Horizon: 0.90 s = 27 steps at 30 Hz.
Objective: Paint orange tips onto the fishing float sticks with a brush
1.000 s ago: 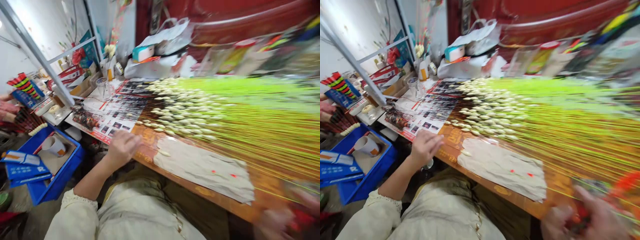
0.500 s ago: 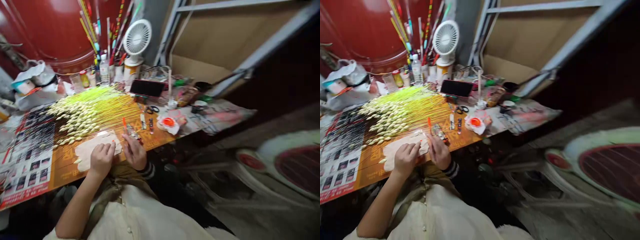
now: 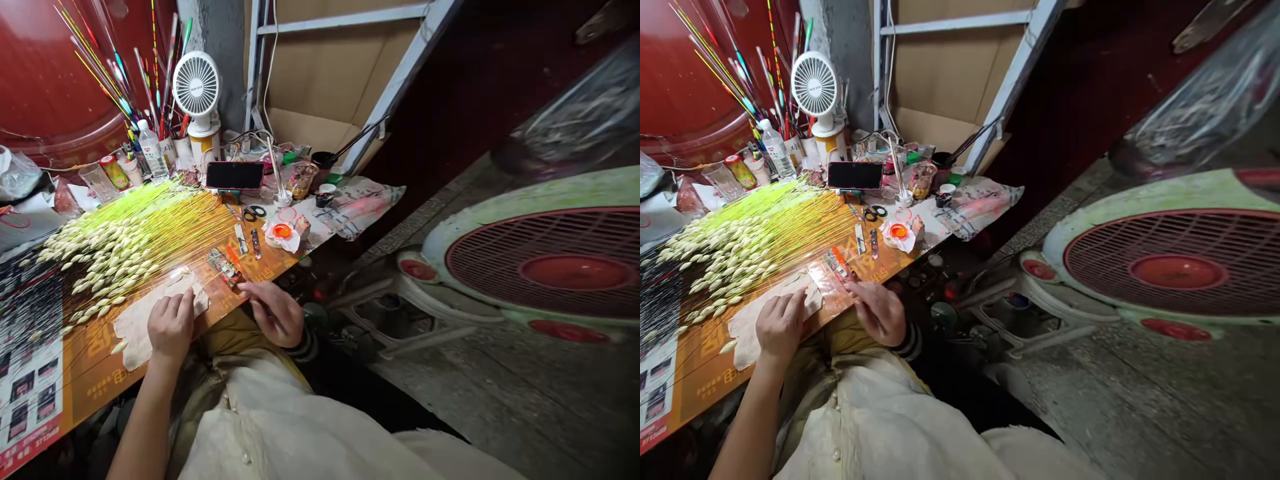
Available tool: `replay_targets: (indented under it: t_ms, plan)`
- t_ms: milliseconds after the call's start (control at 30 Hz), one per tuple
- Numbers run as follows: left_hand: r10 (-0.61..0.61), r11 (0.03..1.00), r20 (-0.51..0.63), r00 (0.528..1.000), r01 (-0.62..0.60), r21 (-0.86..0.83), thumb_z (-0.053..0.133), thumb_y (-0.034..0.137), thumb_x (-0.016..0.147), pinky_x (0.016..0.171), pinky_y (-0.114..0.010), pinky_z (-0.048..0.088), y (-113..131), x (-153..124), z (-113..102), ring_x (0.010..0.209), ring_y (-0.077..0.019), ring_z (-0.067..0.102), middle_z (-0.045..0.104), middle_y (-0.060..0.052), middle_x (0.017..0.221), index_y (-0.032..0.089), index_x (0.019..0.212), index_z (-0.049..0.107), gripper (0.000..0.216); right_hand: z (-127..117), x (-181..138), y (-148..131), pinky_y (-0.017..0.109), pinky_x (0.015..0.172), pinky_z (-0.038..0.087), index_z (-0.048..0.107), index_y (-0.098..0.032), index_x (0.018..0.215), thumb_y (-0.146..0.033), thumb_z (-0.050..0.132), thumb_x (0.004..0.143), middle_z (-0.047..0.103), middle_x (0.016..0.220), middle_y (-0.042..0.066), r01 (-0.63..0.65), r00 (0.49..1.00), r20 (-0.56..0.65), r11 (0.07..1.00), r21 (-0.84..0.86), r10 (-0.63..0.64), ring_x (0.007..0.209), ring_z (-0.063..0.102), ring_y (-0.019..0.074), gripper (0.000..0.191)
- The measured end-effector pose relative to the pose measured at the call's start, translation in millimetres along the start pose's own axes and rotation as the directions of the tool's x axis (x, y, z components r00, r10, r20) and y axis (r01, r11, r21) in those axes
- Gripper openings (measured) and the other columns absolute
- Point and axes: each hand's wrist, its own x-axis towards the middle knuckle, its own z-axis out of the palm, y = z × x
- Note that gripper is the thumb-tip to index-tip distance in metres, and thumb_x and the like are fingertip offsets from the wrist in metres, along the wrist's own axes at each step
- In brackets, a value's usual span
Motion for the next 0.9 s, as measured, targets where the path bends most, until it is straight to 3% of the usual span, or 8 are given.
replay_targets:
  t_ms: [100,267,433,567,733,900]
  plan:
    - [-0.022,1.000,0.015,1.000,0.022,-0.002,0.055,0.019,0.095,0.071,-0.033,0.039,0,-1,2,0.075,-0.0182,0.059,0.071,-0.007,0.087,0.017,0.117,0.061,0.023,-35,-1,13,0.037,0.085,0.059,0.056,-0.027,0.136,-0.012,0.051,0.092,0.071,0.109,0.008,-0.030,0.998,-0.049,0.992,-0.119,0.024,0.094,0.069,0.0195,0.046]
    - [-0.054,0.999,0.005,0.999,0.054,-0.007,0.056,0.020,0.094,0.071,-0.033,0.039,0,-1,3,0.074,-0.0181,0.059,0.071,-0.006,0.086,0.018,0.116,0.062,0.022,-78,8,33,0.033,0.077,0.059,0.060,-0.025,0.131,-0.020,0.050,0.096,0.072,0.108,0.008,-0.206,0.974,-0.141,0.951,-0.230,0.176,0.081,0.068,0.0164,0.038]
    - [-0.066,0.998,0.012,0.998,0.066,-0.007,0.057,0.020,0.093,0.071,-0.033,0.040,-1,0,4,0.074,-0.0180,0.060,0.071,-0.006,0.086,0.018,0.114,0.063,0.021,-98,22,48,0.028,0.064,0.056,0.071,-0.022,0.107,-0.033,0.052,0.096,0.073,0.083,0.004,-0.399,0.895,-0.298,0.894,-0.206,0.331,0.067,0.065,0.0145,0.025]
    - [-0.044,0.999,-0.007,0.999,0.044,0.005,0.060,0.020,0.092,0.072,-0.032,0.041,-3,2,4,0.074,-0.0181,0.060,0.071,-0.006,0.085,0.018,0.112,0.064,0.020,-106,36,64,0.025,0.055,0.049,0.070,-0.020,0.097,-0.038,0.051,0.097,0.069,0.073,0.002,-0.434,0.863,-0.350,0.889,-0.145,0.364,0.057,0.060,0.0123,0.026]
    - [-0.008,0.999,-0.050,0.999,0.010,0.043,0.064,0.020,0.090,0.071,-0.031,0.041,-4,7,4,0.072,-0.0182,0.059,0.071,-0.006,0.083,0.016,0.110,0.064,0.021,-109,59,81,0.026,0.061,0.051,0.068,-0.020,0.085,-0.036,0.048,0.098,0.069,0.068,0.002,-0.400,0.897,-0.317,0.870,-0.287,0.307,0.058,0.064,0.0141,0.029]
    - [-0.014,0.999,-0.050,0.999,0.016,0.050,0.065,0.021,0.090,0.069,-0.031,0.041,-3,8,4,0.072,-0.0182,0.060,0.071,-0.005,0.083,0.016,0.110,0.064,0.021,-102,69,96,0.026,0.061,0.049,0.067,-0.020,0.084,-0.033,0.046,0.097,0.073,0.075,0.003,-0.295,0.955,-0.119,0.863,-0.411,0.270,0.061,0.066,0.0150,0.028]
